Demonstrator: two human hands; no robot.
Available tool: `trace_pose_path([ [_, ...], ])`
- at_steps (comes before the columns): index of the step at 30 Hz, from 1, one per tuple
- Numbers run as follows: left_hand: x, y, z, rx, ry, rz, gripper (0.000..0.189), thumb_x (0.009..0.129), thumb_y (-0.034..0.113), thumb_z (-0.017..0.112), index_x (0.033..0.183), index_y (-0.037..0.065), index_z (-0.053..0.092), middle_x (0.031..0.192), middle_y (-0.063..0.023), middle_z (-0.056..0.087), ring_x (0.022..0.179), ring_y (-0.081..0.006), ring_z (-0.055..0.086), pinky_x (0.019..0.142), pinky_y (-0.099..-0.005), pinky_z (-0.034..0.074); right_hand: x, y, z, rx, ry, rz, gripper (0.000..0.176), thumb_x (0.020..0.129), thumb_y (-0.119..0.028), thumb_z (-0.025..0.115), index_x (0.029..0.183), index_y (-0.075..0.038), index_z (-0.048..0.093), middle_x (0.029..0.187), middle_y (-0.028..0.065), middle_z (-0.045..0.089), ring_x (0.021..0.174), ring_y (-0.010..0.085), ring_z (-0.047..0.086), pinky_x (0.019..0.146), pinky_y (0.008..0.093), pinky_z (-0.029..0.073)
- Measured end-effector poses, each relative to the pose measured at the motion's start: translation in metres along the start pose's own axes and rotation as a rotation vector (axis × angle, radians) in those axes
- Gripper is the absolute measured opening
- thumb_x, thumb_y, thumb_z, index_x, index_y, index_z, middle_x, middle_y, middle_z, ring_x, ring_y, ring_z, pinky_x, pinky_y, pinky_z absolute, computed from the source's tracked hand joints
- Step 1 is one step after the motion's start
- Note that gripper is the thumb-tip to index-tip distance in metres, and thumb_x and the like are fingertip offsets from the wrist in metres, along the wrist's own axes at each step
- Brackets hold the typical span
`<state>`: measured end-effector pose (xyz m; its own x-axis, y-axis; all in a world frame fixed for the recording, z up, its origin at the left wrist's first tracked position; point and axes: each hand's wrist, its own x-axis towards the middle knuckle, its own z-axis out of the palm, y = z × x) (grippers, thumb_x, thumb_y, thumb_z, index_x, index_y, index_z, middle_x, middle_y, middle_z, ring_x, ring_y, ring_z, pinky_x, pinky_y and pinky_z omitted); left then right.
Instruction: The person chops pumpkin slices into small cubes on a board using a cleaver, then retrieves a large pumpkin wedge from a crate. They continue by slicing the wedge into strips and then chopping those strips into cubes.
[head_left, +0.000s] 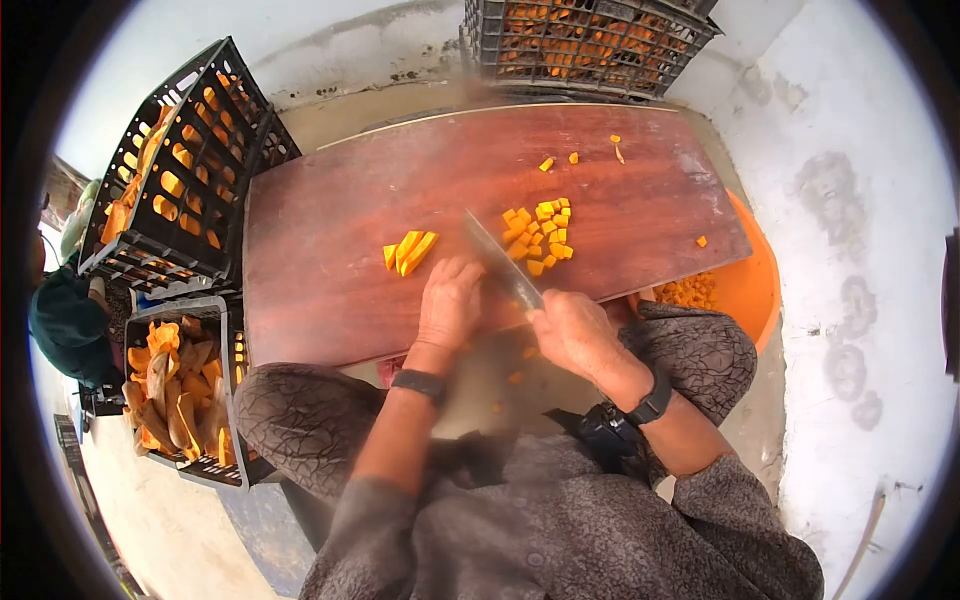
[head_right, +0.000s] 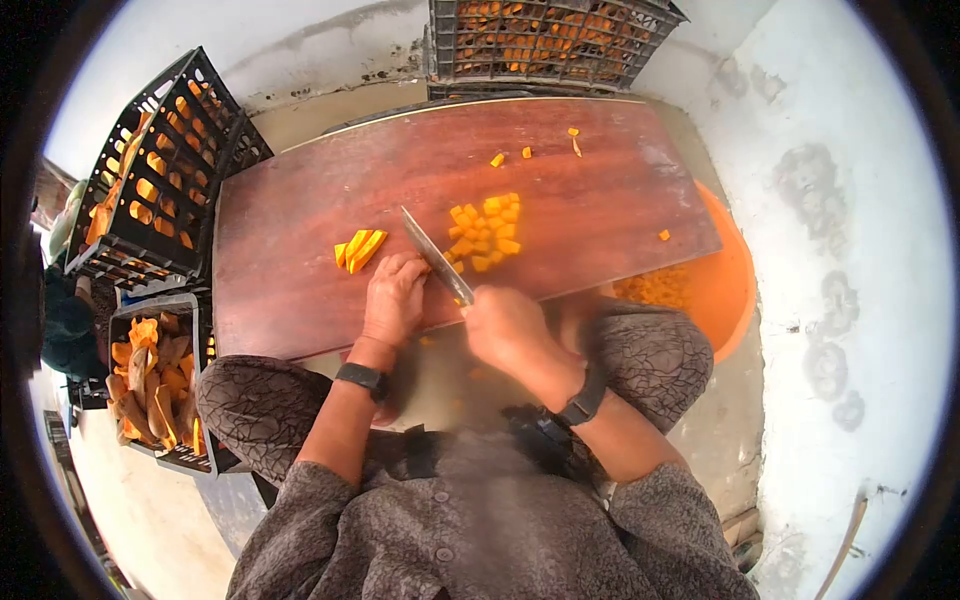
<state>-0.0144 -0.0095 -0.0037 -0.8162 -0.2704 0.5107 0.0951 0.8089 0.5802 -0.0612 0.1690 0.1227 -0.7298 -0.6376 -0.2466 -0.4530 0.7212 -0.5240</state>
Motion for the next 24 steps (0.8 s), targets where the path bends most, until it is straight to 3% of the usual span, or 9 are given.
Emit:
trace_pose_path([
  [7,0.001,0.002,0.002,-0.028,0.044,0.011,0.017,0.071,-0.002,0.059,0.086,0.004,0.065,0.095,-0.0136,0.061,0.091,-0.0342,0.058,0.081,-0.0421,0.049,0.002,-0.001,0.004,-0.053,-0.024,0.012,0.025,0.089,-0.021,0.058,0.089,0.004,0.064,0.083,0.0292,0.064,0.083,0.0472,0.063,0.073,0.0526,0.049],
  [9,0.001,0.000,0.002,-0.024,0.029,-0.007,0.017,0.071,-0.002,0.058,0.085,0.004,0.064,0.094,-0.0134,0.061,0.091,-0.0343,0.058,0.081,-0.0422,0.049,0.005,-0.004,0.011,-0.091,-0.003,0.032,0.014,0.084,-0.012,0.058,0.082,0.000,0.064,0.084,0.0222,0.066,0.083,0.0406,0.064,0.073,0.0484,0.050],
  [15,0.000,-0.002,0.005,-0.010,0.033,-0.004,0.015,0.074,0.000,0.057,0.086,0.005,0.064,0.089,-0.0133,0.059,0.086,-0.0347,0.058,0.076,-0.0442,0.050,0.029,-0.004,0.026,-0.116,-0.035,0.054,0.013,0.083,-0.011,0.057,0.086,-0.001,0.065,0.090,0.0224,0.067,0.089,0.0399,0.065,0.077,0.0476,0.051],
  [17,-0.001,0.000,0.002,0.026,-0.073,-0.084,0.015,0.075,0.002,0.057,0.088,0.005,0.064,0.091,-0.0134,0.061,0.088,-0.0350,0.060,0.078,-0.0442,0.051,0.039,-0.005,0.030,-0.113,-0.007,0.064,0.015,0.083,-0.012,0.057,0.086,0.000,0.066,0.090,0.0232,0.067,0.089,0.0405,0.065,0.076,0.0481,0.051],
  [20,-0.005,-0.007,0.006,0.003,-0.004,0.043,0.014,0.079,0.000,0.061,0.092,0.005,0.065,0.100,-0.0120,0.066,0.095,-0.0333,0.063,0.081,-0.0413,0.053,0.052,0.004,0.033,0.018,0.003,0.108,0.017,0.082,-0.014,0.058,0.085,0.001,0.067,0.087,0.0249,0.067,0.086,0.0419,0.065,0.075,0.0493,0.051],
  [24,-0.007,0.002,-0.004,-0.022,0.013,0.024,0.022,0.079,-0.002,0.062,0.100,0.005,0.067,0.107,-0.0140,0.065,0.099,-0.0335,0.063,0.083,-0.0413,0.054,0.052,0.020,0.025,0.168,0.048,0.180,0.020,0.081,-0.015,0.059,0.083,0.003,0.067,0.080,0.0266,0.065,0.082,0.0446,0.065,0.073,0.0515,0.050],
])
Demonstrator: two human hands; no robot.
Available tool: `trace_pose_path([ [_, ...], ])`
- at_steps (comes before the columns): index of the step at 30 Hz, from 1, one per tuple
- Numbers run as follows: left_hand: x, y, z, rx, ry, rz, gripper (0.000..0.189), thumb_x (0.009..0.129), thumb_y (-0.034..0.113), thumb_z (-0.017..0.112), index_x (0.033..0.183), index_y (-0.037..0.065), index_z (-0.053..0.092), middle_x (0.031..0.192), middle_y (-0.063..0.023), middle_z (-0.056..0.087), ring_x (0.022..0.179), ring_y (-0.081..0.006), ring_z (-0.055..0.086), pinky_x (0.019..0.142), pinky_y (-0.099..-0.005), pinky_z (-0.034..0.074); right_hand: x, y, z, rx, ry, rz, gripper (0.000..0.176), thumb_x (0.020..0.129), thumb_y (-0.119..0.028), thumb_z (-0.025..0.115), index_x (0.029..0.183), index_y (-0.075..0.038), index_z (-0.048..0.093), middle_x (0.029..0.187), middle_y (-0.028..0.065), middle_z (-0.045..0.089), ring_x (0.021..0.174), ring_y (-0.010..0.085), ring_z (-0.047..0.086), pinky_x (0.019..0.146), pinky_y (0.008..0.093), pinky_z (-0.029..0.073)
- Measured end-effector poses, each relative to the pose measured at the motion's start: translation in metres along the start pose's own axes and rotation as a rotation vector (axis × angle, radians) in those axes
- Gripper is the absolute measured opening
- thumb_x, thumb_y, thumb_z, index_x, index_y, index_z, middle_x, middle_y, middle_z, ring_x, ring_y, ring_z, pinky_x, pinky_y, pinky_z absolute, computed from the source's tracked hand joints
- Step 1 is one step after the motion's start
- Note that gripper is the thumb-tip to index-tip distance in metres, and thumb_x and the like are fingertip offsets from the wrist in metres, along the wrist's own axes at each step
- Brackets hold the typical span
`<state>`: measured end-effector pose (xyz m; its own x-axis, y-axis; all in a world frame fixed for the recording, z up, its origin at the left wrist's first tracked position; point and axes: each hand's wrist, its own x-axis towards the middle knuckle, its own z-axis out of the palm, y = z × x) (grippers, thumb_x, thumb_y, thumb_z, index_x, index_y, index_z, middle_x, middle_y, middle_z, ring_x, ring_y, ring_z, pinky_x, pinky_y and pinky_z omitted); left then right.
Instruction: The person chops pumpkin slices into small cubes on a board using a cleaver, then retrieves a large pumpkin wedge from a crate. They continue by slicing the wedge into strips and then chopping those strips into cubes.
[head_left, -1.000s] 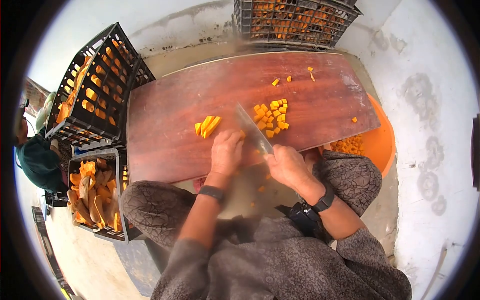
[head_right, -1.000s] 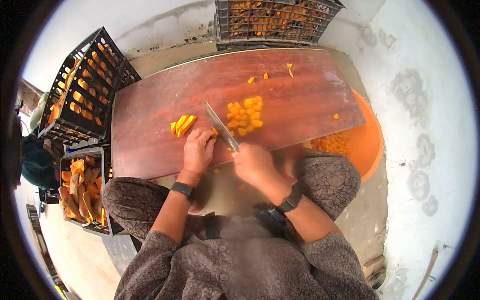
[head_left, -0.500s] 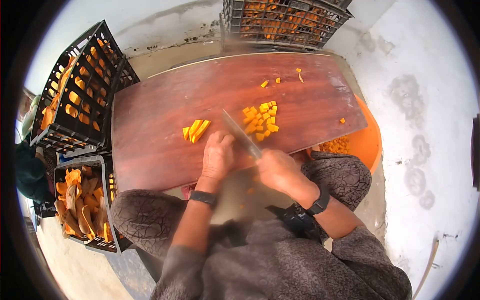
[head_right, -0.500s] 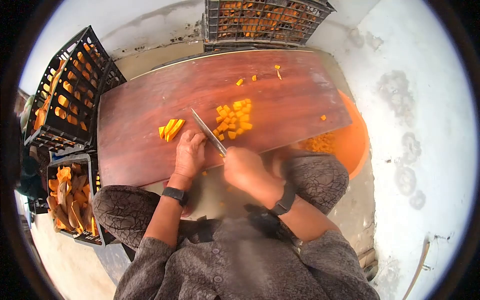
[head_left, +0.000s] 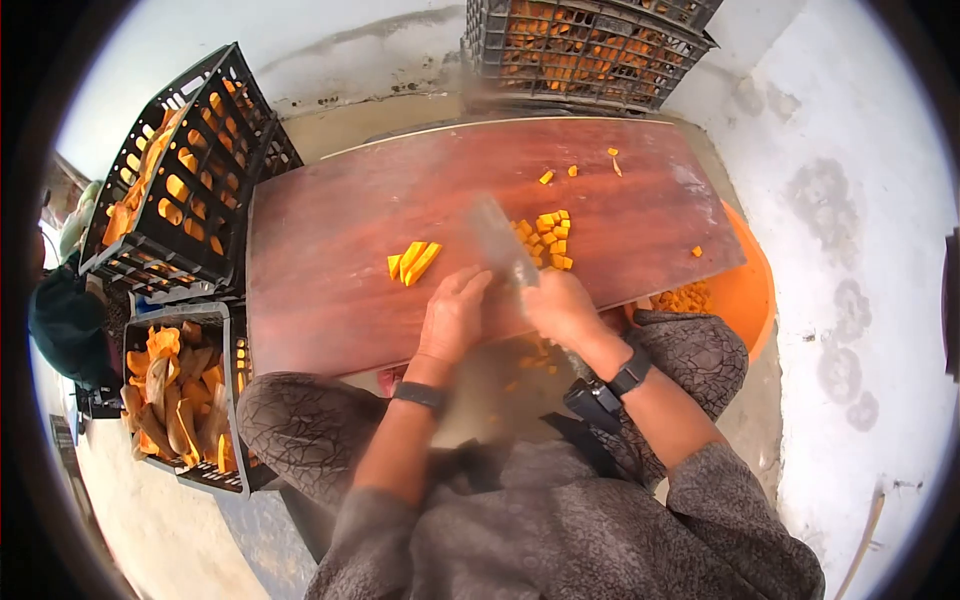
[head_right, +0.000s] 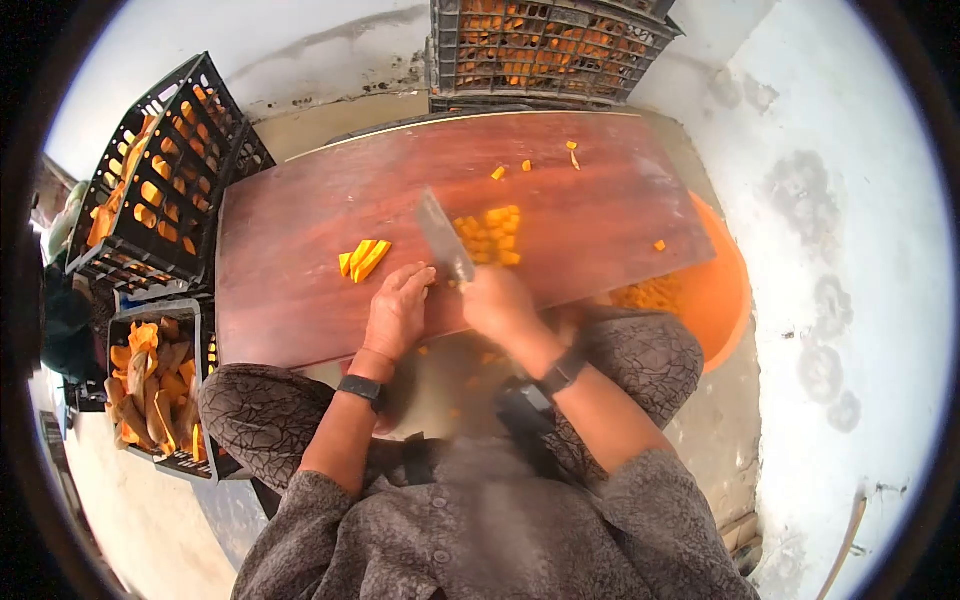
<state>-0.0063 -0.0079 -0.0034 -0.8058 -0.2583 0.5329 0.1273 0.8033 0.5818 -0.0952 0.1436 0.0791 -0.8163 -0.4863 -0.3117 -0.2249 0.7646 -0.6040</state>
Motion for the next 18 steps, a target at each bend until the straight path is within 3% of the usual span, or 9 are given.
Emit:
trace_pose_path([
  [1,0.000,0.002,-0.005,0.011,0.000,-0.004,0.022,0.079,-0.002,0.062,0.100,0.005,0.067,0.107,-0.0140,0.065,0.099,-0.0335,0.063,0.083,-0.0413,0.054,-0.002,0.003,-0.005,-0.031,0.029,-0.047,0.022,0.085,-0.016,0.058,0.083,0.004,0.065,0.072,0.0260,0.064,0.071,0.0421,0.066,0.067,0.0489,0.051],
  [2,0.000,0.004,-0.010,0.046,0.048,-0.001,0.024,0.079,-0.002,0.063,0.102,0.005,0.067,0.107,-0.0140,0.064,0.099,-0.0341,0.062,0.084,-0.0417,0.054,-0.004,0.005,-0.009,-0.024,0.020,-0.053,0.022,0.085,-0.016,0.058,0.083,0.004,0.065,0.072,0.0260,0.064,0.071,0.0421,0.066,0.067,0.0489,0.051],
  [4,-0.001,0.003,-0.017,0.090,0.088,0.003,0.026,0.078,-0.003,0.064,0.104,0.004,0.067,0.107,-0.0139,0.064,0.098,-0.0346,0.062,0.084,-0.0420,0.053,-0.014,-0.003,-0.022,0.191,-0.052,0.027,0.024,0.092,-0.020,0.053,0.093,0.003,0.060,0.058,0.0077,0.056,0.043,0.0163,0.056,0.041,0.0327,0.048],
  [5,0.000,0.000,-0.021,0.157,0.154,-0.003,0.026,0.078,-0.002,0.064,0.104,0.004,0.066,0.106,-0.0135,0.063,0.097,-0.0350,0.061,0.085,-0.0423,0.052,-0.019,-0.006,-0.027,0.280,-0.138,0.071,0.025,0.093,-0.021,0.053,0.095,0.003,0.058,0.058,0.0042,0.054,0.043,0.0115,0.052,0.040,0.0294,0.046],
  [9,0.000,-0.007,-0.037,0.296,0.213,-0.098,0.027,0.079,0.000,0.065,0.106,0.004,0.064,0.106,-0.0130,0.061,0.099,-0.0355,0.058,0.088,-0.0438,0.048,-0.030,-0.013,-0.020,0.324,-0.314,0.099,0.024,0.092,-0.019,0.052,0.087,0.004,0.058,0.057,0.0070,0.055,0.043,0.0132,0.052,0.040,0.0310,0.045],
  [11,-0.004,-0.016,-0.039,0.375,0.185,-0.126,0.031,0.080,0.003,0.065,0.110,0.006,0.062,0.106,-0.0109,0.059,0.100,-0.0321,0.056,0.086,-0.0428,0.045,-0.033,-0.010,-0.015,0.328,-0.322,0.085,0.025,0.092,-0.019,0.052,0.085,0.005,0.058,0.057,0.0077,0.055,0.043,0.0138,0.052,0.040,0.0313,0.045],
  [18,-0.004,-0.020,-0.034,0.445,0.160,-0.171,0.033,0.076,0.006,0.069,0.108,0.006,0.062,0.104,-0.0124,0.058,0.099,-0.0327,0.055,0.084,-0.0438,0.044,-0.025,0.000,-0.024,0.235,-0.209,0.110,0.026,0.091,-0.017,0.054,0.090,0.009,0.057,0.060,0.0119,0.058,0.044,0.0178,0.058,0.040,0.0330,0.047],
])
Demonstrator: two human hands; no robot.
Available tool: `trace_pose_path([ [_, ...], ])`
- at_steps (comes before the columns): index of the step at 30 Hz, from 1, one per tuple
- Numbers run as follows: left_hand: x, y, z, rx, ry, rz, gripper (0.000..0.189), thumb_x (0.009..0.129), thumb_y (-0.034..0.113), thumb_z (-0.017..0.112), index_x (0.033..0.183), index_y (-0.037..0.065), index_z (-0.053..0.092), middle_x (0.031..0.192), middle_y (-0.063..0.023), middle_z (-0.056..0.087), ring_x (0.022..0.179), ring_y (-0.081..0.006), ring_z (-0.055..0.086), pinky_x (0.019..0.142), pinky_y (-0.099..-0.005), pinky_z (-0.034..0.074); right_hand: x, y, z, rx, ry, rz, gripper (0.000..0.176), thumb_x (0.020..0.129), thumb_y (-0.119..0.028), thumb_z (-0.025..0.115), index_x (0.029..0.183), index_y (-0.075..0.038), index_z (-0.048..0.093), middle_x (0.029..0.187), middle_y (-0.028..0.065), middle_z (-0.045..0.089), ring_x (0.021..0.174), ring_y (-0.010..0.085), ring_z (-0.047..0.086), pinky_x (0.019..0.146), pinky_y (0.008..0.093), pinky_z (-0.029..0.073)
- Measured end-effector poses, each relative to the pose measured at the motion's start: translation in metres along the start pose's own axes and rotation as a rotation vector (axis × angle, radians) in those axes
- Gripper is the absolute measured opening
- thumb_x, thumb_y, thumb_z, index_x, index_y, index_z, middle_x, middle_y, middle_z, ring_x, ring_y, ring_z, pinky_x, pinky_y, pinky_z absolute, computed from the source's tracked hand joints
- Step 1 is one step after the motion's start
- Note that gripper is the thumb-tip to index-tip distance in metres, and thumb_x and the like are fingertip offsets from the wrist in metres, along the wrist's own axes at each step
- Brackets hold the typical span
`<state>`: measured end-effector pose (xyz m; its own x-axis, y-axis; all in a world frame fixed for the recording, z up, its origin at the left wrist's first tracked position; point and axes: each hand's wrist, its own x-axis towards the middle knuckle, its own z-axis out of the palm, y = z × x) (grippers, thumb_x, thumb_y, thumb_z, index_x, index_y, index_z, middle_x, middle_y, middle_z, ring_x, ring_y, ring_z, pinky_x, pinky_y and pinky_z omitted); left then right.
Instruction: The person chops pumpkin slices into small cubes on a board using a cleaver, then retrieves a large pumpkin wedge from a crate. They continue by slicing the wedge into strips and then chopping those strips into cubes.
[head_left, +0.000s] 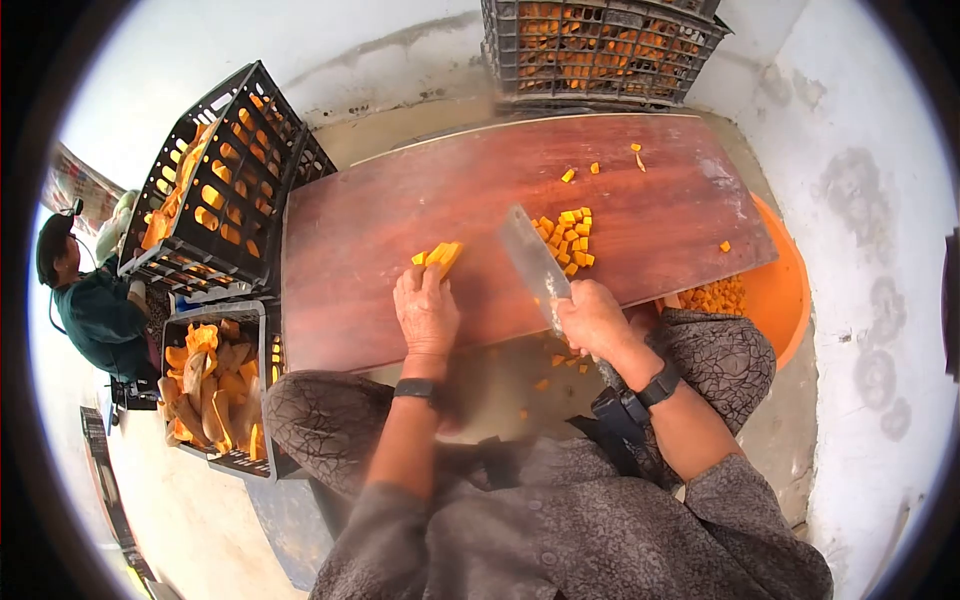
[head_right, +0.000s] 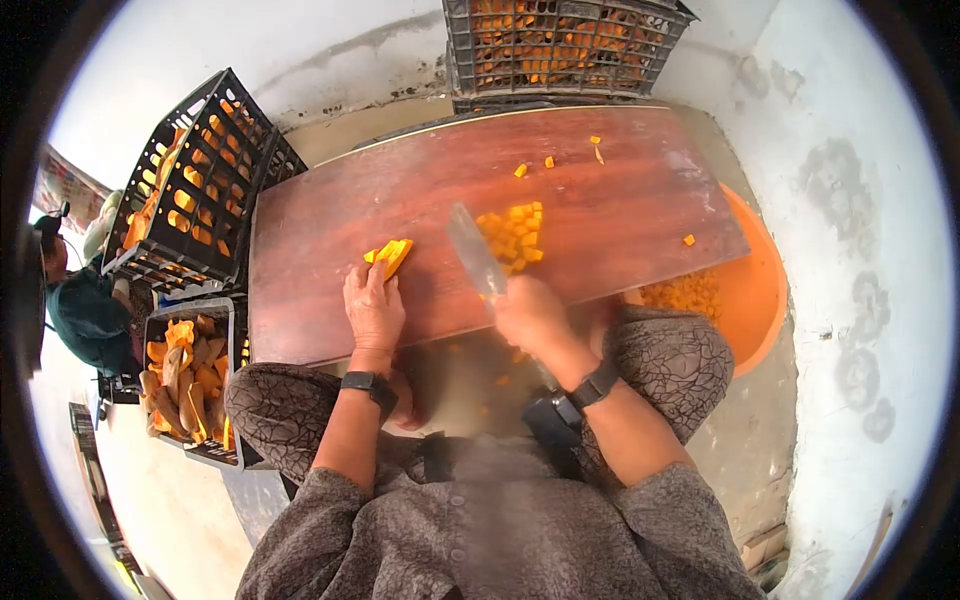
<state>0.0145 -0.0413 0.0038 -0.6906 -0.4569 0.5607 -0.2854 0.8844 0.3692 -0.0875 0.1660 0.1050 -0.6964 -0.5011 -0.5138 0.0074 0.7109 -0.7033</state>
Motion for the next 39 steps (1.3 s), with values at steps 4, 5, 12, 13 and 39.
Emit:
trace_pose_path([
  [4,0.002,0.000,0.001,0.021,0.009,-0.071,0.031,0.074,0.006,0.071,0.104,0.006,0.062,0.102,-0.0126,0.057,0.098,-0.0336,0.055,0.084,-0.0447,0.044,0.002,0.006,-0.001,0.008,0.037,0.024,0.028,0.091,-0.017,0.054,0.093,0.010,0.057,0.064,0.0133,0.060,0.045,0.0188,0.059,0.040,0.0337,0.048],
  [5,0.001,-0.001,0.002,0.021,0.001,-0.060,0.029,0.074,0.006,0.071,0.102,0.006,0.062,0.101,-0.0125,0.058,0.098,-0.0340,0.055,0.083,-0.0449,0.044,0.003,0.009,0.001,0.010,0.047,-0.004,0.028,0.091,-0.018,0.055,0.093,0.010,0.057,0.064,0.0134,0.060,0.046,0.0190,0.060,0.041,0.0339,0.048],
  [12,-0.004,0.009,0.008,-0.090,-0.045,0.008,0.022,0.076,0.005,0.070,0.096,0.005,0.061,0.098,-0.0137,0.061,0.094,-0.0345,0.058,0.082,-0.0444,0.047,0.008,0.023,0.005,-0.043,0.081,-0.040,0.028,0.091,-0.017,0.054,0.095,0.010,0.057,0.064,0.0140,0.060,0.046,0.0193,0.060,0.040,0.0342,0.048],
  [13,-0.005,0.010,0.010,-0.150,-0.057,0.016,0.020,0.078,0.004,0.068,0.097,0.005,0.060,0.098,-0.0139,0.062,0.093,-0.0352,0.059,0.082,-0.0443,0.048,0.008,0.023,0.005,-0.038,0.077,-0.040,0.028,0.091,-0.018,0.054,0.095,0.010,0.057,0.064,0.0139,0.060,0.046,0.0193,0.060,0.040,0.0342,0.047],
  [39,-0.013,0.026,0.007,-0.346,-0.135,0.038,0.021,0.080,0.001,0.064,0.101,0.004,0.062,0.093,-0.0158,0.061,0.090,-0.0361,0.061,0.080,-0.0439,0.051,-0.018,-0.002,0.019,-0.531,0.234,-0.299,0.031,0.091,-0.026,0.058,0.087,0.004,0.059,0.078,0.0282,0.063,0.080,0.0475,0.061,0.073,0.0528,0.048],
])
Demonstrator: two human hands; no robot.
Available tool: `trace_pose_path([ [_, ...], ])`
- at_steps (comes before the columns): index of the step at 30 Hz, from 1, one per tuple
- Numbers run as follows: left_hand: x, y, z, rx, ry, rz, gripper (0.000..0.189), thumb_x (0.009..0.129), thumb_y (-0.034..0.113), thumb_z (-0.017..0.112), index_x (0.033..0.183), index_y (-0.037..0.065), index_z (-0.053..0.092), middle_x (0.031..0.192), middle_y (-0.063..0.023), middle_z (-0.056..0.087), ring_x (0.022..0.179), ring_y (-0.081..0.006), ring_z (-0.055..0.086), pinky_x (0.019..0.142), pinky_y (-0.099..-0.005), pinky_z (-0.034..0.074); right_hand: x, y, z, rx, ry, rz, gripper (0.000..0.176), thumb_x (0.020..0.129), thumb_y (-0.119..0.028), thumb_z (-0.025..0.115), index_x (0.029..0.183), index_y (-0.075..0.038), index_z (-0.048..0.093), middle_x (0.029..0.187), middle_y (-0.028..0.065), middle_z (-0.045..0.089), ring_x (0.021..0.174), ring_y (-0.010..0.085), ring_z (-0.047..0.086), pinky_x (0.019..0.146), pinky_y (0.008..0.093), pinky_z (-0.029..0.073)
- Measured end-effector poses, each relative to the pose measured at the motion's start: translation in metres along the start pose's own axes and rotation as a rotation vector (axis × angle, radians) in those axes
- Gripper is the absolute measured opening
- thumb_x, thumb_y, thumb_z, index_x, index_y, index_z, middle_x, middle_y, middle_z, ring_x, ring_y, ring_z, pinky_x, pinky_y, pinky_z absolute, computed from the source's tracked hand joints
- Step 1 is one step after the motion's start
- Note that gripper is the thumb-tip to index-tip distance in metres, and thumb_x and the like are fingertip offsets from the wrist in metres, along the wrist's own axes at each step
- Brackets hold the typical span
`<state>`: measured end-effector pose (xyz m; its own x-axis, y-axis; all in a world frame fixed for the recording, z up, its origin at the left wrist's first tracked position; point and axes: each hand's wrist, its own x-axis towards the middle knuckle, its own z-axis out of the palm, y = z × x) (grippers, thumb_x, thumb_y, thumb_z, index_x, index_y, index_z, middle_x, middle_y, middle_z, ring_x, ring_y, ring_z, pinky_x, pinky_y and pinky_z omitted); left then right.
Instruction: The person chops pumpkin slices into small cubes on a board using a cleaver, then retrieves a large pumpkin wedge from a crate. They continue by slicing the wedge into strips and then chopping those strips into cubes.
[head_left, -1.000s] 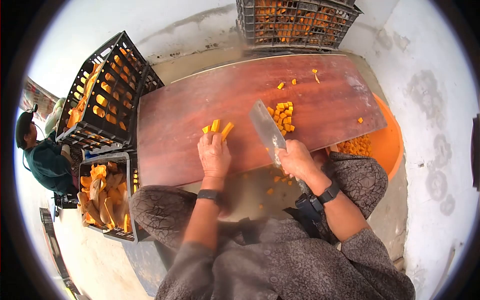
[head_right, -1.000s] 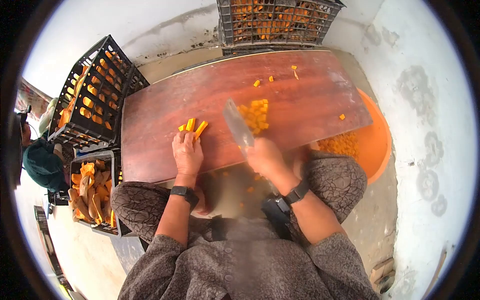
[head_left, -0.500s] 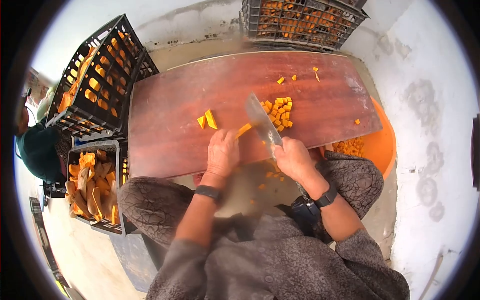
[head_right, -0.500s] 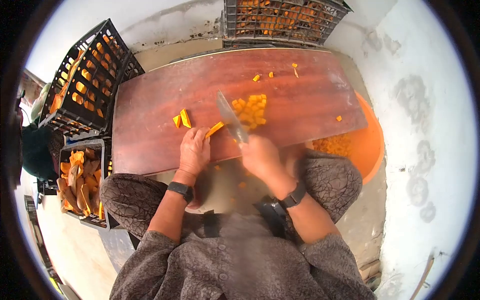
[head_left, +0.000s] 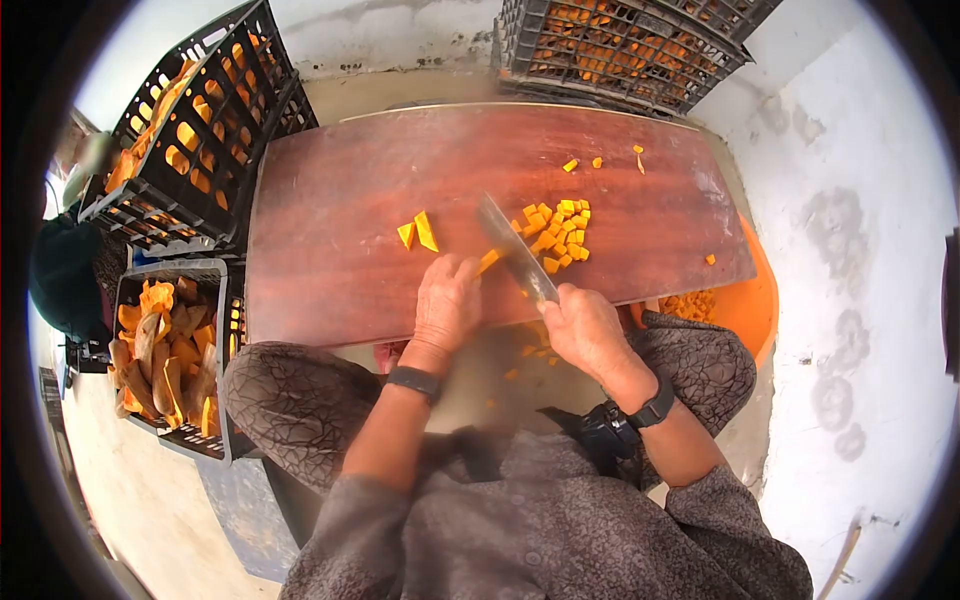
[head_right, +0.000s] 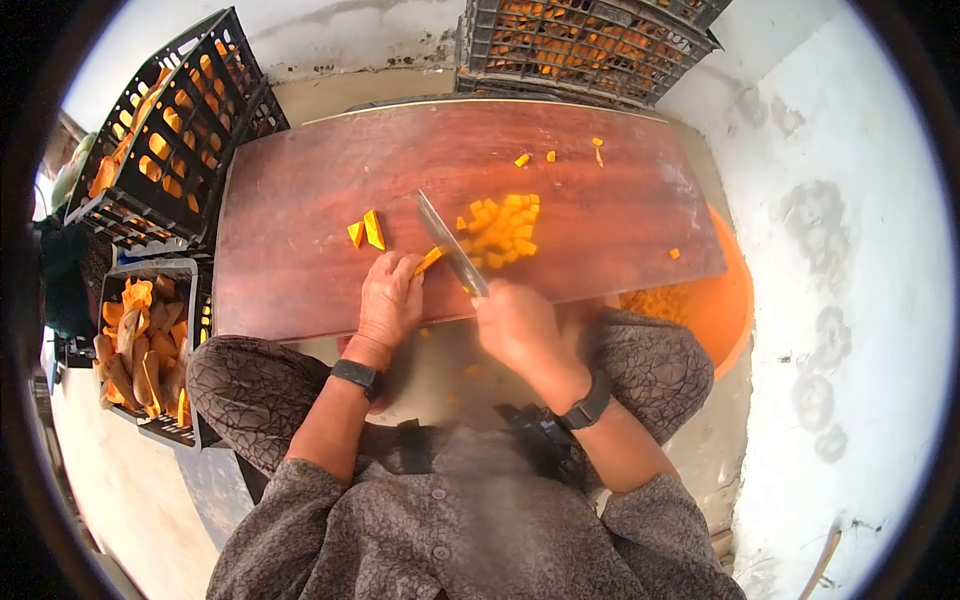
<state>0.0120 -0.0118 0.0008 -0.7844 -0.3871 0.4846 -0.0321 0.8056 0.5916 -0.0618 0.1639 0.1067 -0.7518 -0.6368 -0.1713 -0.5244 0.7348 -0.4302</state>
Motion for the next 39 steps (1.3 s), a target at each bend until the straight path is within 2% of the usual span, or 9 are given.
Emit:
trace_pose_path([
  [18,0.004,-0.008,0.001,-0.075,-0.045,-0.080,0.022,0.076,-0.001,0.065,0.098,0.003,0.062,0.087,-0.0176,0.056,0.084,-0.0383,0.058,0.076,-0.0460,0.050,0.033,-0.017,0.012,-0.088,-0.145,-0.031,0.024,0.089,-0.017,0.059,0.084,0.005,0.065,0.082,0.0282,0.065,0.084,0.0469,0.063,0.075,0.0529,0.049],
  [20,0.002,-0.009,0.002,-0.081,-0.053,-0.069,0.022,0.078,-0.001,0.064,0.099,0.004,0.062,0.087,-0.0176,0.057,0.085,-0.0382,0.058,0.076,-0.0461,0.050,0.037,-0.016,0.026,-0.061,0.015,0.003,0.014,0.083,-0.013,0.058,0.083,-0.003,0.067,0.080,0.0204,0.066,0.079,0.0406,0.065,0.072,0.0482,0.051],
  [24,0.004,-0.006,-0.001,-0.087,-0.051,-0.064,0.022,0.079,0.000,0.063,0.101,0.005,0.062,0.091,-0.0173,0.060,0.089,-0.0380,0.060,0.078,-0.0454,0.051,0.042,0.000,0.025,0.049,0.050,-0.010,0.026,0.092,-0.020,0.055,0.090,0.004,0.064,0.075,0.0242,0.065,0.072,0.0403,0.066,0.066,0.0489,0.052],
  [26,0.004,-0.004,0.000,-0.090,-0.049,-0.069,0.022,0.080,0.000,0.062,0.102,0.005,0.062,0.096,-0.0165,0.062,0.092,-0.0377,0.061,0.080,-0.0446,0.052,0.043,0.010,0.024,0.299,-0.033,0.129,0.025,0.094,-0.021,0.055,0.090,0.004,0.060,0.064,0.0178,0.061,0.054,0.0286,0.065,0.052,0.0417,0.052],
  [30,0.003,-0.002,-0.002,-0.081,-0.048,-0.064,0.022,0.081,-0.001,0.062,0.102,0.005,0.062,0.097,-0.0160,0.063,0.093,-0.0372,0.061,0.081,-0.0443,0.052,0.034,0.016,0.020,0.268,-0.018,0.060,0.026,0.095,-0.022,0.055,0.089,0.004,0.058,0.059,0.0121,0.057,0.041,0.0178,0.057,0.040,0.0348,0.046],
  [32,0.002,0.000,-0.002,-0.112,-0.010,-0.081,0.021,0.082,0.000,0.062,0.102,0.005,0.062,0.097,-0.0159,0.063,0.093,-0.0370,0.061,0.081,-0.0444,0.052,0.029,0.015,0.017,0.265,0.003,0.084,0.026,0.094,-0.020,0.055,0.088,0.005,0.059,0.063,0.0187,0.060,0.051,0.0296,0.062,0.051,0.0410,0.050],
  [33,0.001,0.000,-0.001,-0.113,-0.013,-0.079,0.021,0.082,0.000,0.062,0.102,0.005,0.062,0.097,-0.0159,0.063,0.093,-0.0370,0.061,0.081,-0.0444,0.052,0.025,0.013,0.013,0.267,0.004,0.086,0.026,0.094,-0.020,0.055,0.088,0.005,0.059,0.063,0.0187,0.060,0.051,0.0296,0.062,0.051,0.0410,0.050],
  [35,0.001,-0.003,0.002,-0.082,0.011,-0.052,0.020,0.082,0.000,0.063,0.101,0.005,0.061,0.096,-0.0157,0.063,0.092,-0.0370,0.061,0.081,-0.0444,0.052,0.017,0.006,0.003,0.093,0.043,-0.066,0.028,0.092,-0.021,0.057,0.088,0.006,0.060,0.071,0.0260,0.063,0.069,0.0423,0.064,0.066,0.0471,0.051],
  [39,-0.001,-0.006,0.005,-0.109,0.008,-0.067,0.025,0.078,0.001,0.063,0.102,0.005,0.062,0.097,-0.0189,0.060,0.094,-0.0396,0.059,0.085,-0.0465,0.049,0.008,-0.004,-0.005,0.035,-0.059,0.023,0.028,0.090,-0.022,0.058,0.089,0.007,0.061,0.081,0.0304,0.063,0.085,0.0494,0.060,0.076,0.0506,0.048],
])
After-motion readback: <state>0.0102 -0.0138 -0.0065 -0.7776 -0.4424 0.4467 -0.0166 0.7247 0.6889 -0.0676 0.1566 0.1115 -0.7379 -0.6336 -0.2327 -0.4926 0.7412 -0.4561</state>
